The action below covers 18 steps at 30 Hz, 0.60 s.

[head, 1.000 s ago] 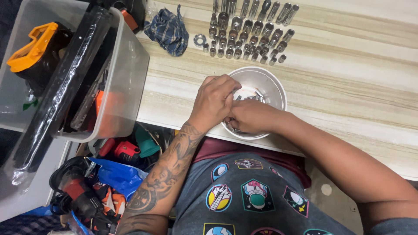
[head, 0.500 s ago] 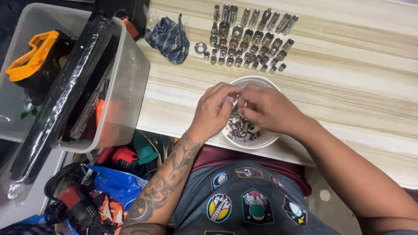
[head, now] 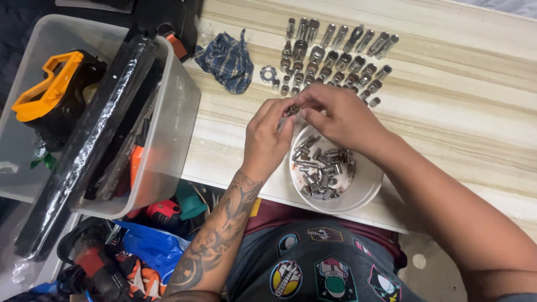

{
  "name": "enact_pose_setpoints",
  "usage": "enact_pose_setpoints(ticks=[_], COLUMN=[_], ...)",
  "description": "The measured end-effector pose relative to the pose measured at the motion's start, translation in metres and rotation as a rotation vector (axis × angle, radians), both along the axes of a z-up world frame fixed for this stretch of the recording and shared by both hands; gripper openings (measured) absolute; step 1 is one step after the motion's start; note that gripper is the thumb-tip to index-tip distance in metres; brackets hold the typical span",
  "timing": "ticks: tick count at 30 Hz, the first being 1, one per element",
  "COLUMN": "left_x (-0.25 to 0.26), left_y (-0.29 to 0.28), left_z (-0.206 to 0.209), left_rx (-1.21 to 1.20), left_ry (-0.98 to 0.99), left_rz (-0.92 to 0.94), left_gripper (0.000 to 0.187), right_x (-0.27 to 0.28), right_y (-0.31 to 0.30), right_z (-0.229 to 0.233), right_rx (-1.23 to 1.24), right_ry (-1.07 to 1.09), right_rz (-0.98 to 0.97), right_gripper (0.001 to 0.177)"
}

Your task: The person sorts various metal sockets and screws by hand, picking them up from a wooden table and placing them into a white bowl.

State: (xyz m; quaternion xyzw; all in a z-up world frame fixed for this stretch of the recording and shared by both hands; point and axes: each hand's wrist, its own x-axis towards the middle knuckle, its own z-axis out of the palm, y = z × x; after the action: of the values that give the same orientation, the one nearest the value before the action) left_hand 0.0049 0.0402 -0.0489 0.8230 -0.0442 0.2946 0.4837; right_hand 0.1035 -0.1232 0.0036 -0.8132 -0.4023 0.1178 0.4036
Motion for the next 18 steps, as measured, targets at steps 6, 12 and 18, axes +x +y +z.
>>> enact_pose_setpoints(ticks=[6,12,18], left_x=[0.022,0.035,0.049], left_y=[0.011,0.022,0.027], left_z=[-0.031,-0.041,-0.052], left_rx=[-0.044,0.163,0.164], left_ry=[0.177,0.186,0.301], left_rz=[0.094,0.167,0.197], left_gripper=[0.025,0.024,0.024], right_x=[0.031,0.042,0.05], right_y=[0.025,0.046,0.055], right_z=[-0.019,-0.026,-0.033], right_rx=[-0.301,-0.556,-0.513], right_ry=[-0.162,0.043,-0.004], right_rz=[0.098,0.041,0.121], right_gripper=[0.028,0.028,0.034])
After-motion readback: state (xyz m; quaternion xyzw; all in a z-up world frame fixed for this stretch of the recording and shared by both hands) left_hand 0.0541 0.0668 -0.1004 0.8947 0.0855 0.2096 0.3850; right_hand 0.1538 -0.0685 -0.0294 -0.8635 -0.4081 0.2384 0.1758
